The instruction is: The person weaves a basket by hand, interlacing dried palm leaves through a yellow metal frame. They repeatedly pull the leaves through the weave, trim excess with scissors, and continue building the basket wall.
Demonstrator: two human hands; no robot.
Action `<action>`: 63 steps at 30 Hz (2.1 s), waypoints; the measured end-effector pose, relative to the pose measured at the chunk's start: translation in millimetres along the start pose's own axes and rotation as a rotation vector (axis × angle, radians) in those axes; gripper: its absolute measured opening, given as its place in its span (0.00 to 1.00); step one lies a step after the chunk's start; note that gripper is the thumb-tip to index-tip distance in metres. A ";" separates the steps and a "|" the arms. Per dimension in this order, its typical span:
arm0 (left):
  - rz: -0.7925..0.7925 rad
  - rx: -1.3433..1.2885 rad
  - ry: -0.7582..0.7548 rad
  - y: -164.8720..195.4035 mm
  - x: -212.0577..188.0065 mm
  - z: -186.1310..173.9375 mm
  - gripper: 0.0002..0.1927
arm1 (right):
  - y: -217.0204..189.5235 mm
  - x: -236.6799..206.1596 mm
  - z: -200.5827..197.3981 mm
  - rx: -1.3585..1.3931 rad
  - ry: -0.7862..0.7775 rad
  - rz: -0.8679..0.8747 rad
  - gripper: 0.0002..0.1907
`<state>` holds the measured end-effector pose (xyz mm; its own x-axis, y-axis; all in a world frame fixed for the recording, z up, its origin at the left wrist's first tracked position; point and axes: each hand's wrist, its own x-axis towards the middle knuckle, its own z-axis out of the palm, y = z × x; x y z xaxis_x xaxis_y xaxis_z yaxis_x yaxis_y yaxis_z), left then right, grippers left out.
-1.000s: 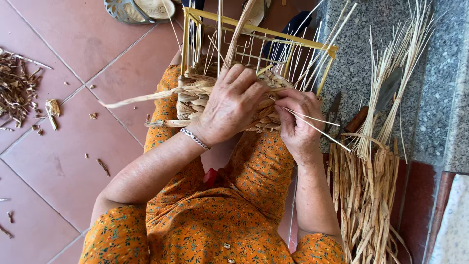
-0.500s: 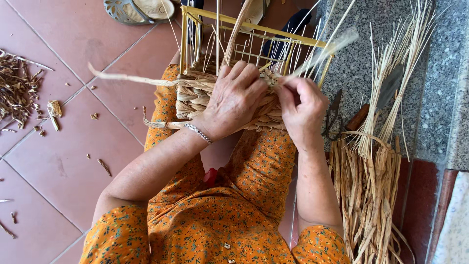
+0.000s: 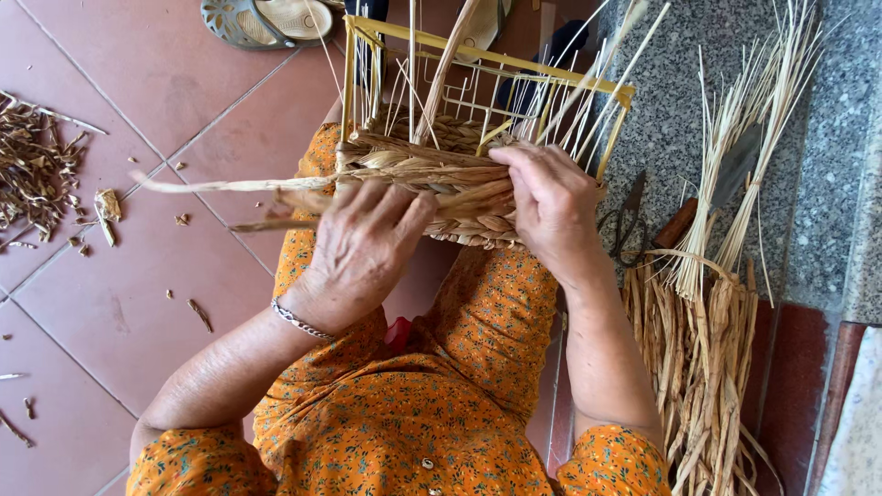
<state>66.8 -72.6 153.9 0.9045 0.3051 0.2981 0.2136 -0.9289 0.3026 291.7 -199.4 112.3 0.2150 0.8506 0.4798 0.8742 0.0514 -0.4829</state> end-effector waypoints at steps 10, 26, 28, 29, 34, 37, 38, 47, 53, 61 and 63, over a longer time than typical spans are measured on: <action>0.255 0.067 0.391 9.8 41.7 11.6 0.17 | -10.9 4.3 6.1 0.066 0.070 0.137 0.06; -0.207 -0.177 0.093 -21.1 106.7 78.8 0.14 | -23.8 5.5 7.4 0.187 0.185 0.301 0.06; -0.198 -0.182 0.147 -23.6 103.0 74.9 0.14 | -23.6 6.9 10.0 0.217 0.197 0.306 0.07; -0.189 -0.182 0.181 -24.0 101.9 73.1 0.15 | -23.6 7.6 11.1 0.230 0.207 0.302 0.07; -0.151 -0.288 0.292 -12.0 89.7 69.1 0.12 | -26.6 10.3 15.3 0.172 0.255 0.281 0.11; -0.136 -0.212 0.284 -9.1 91.3 70.9 0.12 | -29.0 12.0 17.7 0.120 0.281 0.273 0.13; -0.125 -0.184 0.299 -9.5 92.9 72.2 0.11 | -29.5 12.4 18.7 0.086 0.285 0.273 0.14; -0.339 -0.157 0.054 -13.9 113.6 85.9 0.17 | -21.2 6.9 32.6 -0.138 0.385 0.125 0.12; -0.296 -0.386 0.086 -27.2 104.8 80.7 0.12 | -7.4 -2.6 51.9 -0.343 0.329 0.088 0.10; -0.234 -0.585 -0.002 -33.9 96.9 72.3 0.08 | -23.2 -9.0 42.6 -0.424 0.098 0.131 0.22; -0.174 -0.595 0.009 -36.9 94.0 69.9 0.09 | -28.7 -5.0 38.8 -0.415 0.055 0.169 0.26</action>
<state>169.8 -24.3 107.5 0.8710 0.4459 0.2061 0.1127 -0.5899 0.7996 248.7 -184.8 95.3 0.3831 0.7996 0.4625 0.9229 -0.3098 -0.2288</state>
